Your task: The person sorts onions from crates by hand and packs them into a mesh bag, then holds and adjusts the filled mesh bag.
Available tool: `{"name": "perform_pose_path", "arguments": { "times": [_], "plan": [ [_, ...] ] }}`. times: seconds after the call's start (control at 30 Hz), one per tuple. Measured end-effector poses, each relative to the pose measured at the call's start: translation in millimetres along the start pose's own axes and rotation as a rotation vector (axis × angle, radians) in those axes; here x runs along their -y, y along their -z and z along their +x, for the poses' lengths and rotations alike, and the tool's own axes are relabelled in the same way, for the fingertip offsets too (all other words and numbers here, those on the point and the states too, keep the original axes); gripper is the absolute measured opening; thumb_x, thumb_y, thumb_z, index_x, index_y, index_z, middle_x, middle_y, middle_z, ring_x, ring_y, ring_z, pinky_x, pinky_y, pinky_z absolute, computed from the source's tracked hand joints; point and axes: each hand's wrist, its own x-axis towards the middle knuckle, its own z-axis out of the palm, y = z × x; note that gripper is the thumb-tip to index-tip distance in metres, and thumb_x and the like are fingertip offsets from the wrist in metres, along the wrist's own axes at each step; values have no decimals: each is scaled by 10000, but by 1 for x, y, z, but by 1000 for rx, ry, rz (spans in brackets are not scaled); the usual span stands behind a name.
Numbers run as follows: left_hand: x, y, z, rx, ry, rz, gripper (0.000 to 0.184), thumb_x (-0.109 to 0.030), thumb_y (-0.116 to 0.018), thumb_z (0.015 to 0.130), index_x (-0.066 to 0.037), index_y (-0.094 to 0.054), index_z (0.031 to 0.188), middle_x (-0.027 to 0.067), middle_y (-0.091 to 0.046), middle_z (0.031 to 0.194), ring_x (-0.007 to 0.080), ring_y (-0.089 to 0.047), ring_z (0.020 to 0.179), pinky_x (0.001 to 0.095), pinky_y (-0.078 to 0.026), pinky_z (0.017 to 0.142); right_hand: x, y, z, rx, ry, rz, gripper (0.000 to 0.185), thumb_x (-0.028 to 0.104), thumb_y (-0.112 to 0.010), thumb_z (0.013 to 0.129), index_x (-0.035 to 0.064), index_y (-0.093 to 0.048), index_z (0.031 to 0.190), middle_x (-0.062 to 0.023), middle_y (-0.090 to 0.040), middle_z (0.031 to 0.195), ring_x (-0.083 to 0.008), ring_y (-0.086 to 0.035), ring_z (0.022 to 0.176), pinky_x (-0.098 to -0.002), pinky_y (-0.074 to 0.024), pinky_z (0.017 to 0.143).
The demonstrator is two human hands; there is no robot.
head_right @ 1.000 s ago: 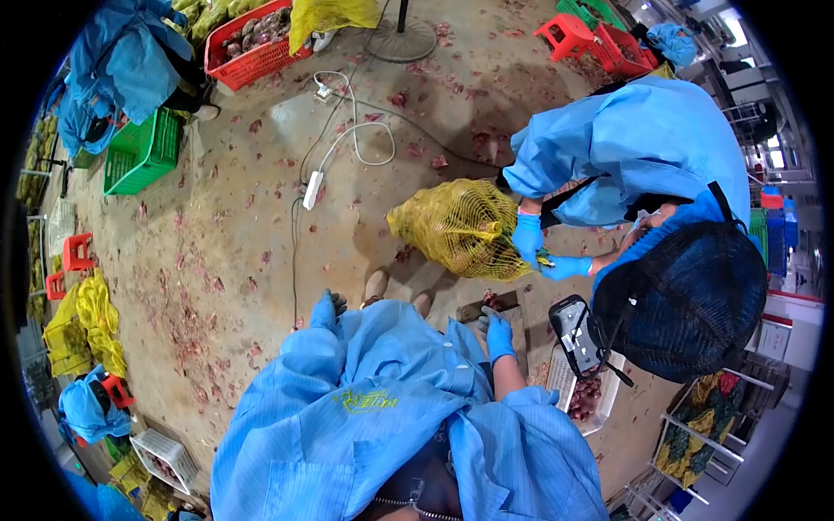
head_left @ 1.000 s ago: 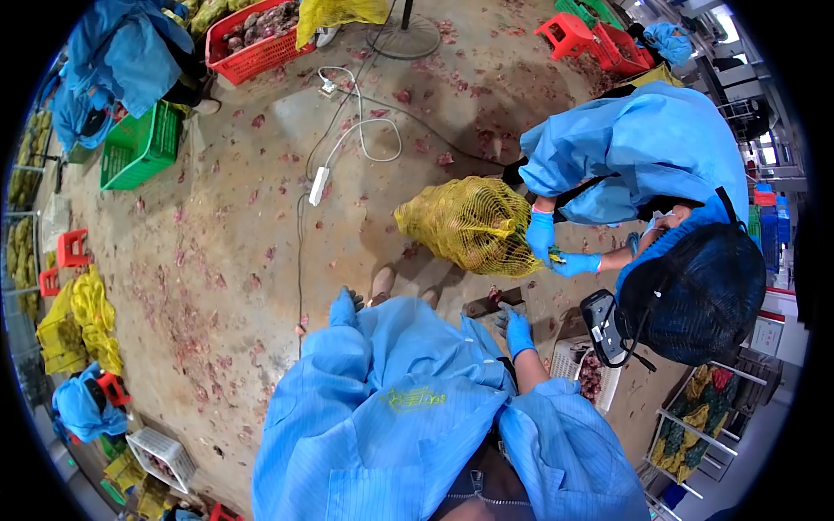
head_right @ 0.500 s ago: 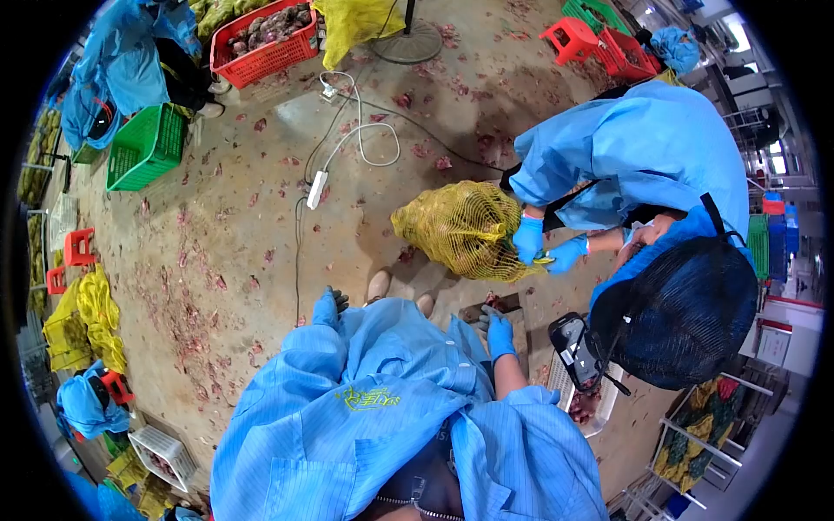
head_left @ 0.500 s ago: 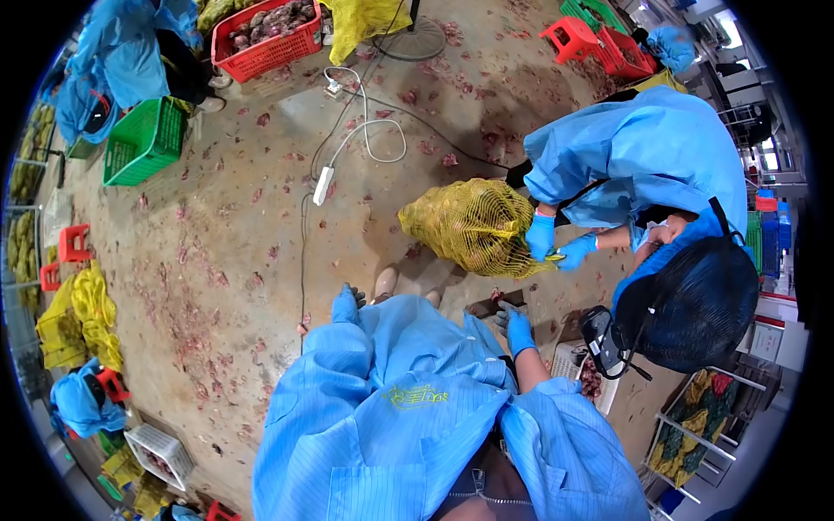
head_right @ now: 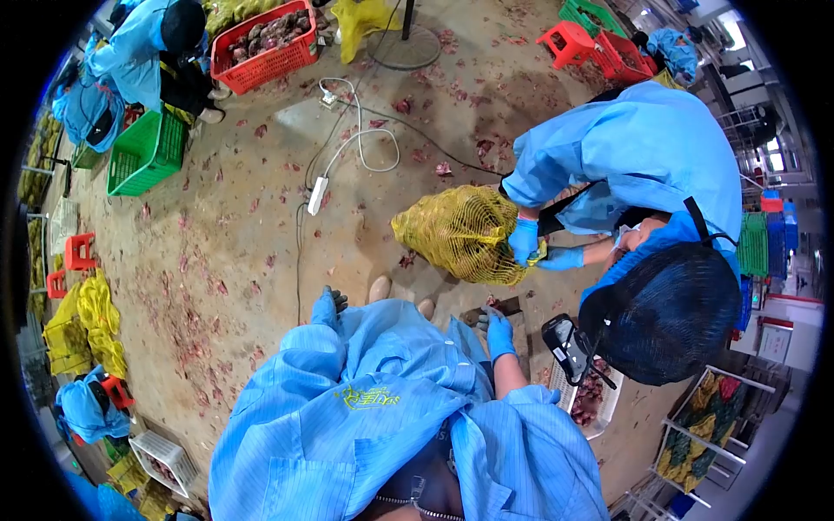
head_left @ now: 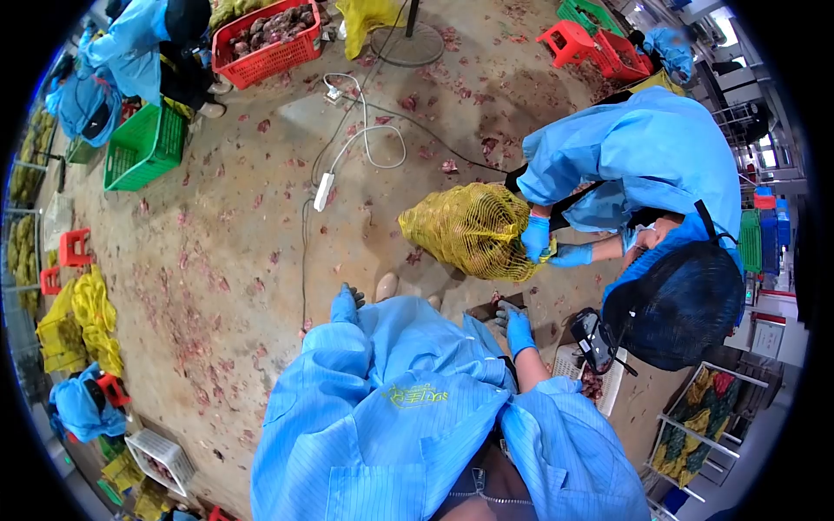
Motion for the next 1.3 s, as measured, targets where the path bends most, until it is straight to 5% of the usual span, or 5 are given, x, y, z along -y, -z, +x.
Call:
{"name": "perform_pose_path", "arguments": {
  "times": [0.13,0.23,1.3],
  "plan": [
    [-11,-4,-12,-10,-40,-47,471,-399,-313,883,17,-486,1021,134,-579,798,204,-534,625,310,-452,569,5,-2,-3,-24,-13,-12,253,217,-352,885,181,-571,1008,30,-570,754,-73,-527,560,-214,-405,458],
    [-6,0,-2,14,-7,-7,521,-467,-272,870,-57,-477,1117,64,-617,886,163,-562,706,337,-360,654,2,-4,-4,-14,-6,4,251,232,-361,883,179,-570,1009,25,-569,753,-78,-517,563,-218,-404,467],
    [13,2,-4,21,-41,-45,501,-427,-291,880,-12,-493,1073,92,-610,850,163,-558,691,296,-414,610,-9,-1,-20,-15,-17,-36,268,231,-356,882,174,-559,1047,11,-570,810,-81,-531,604,-228,-422,501]
  ]
}}
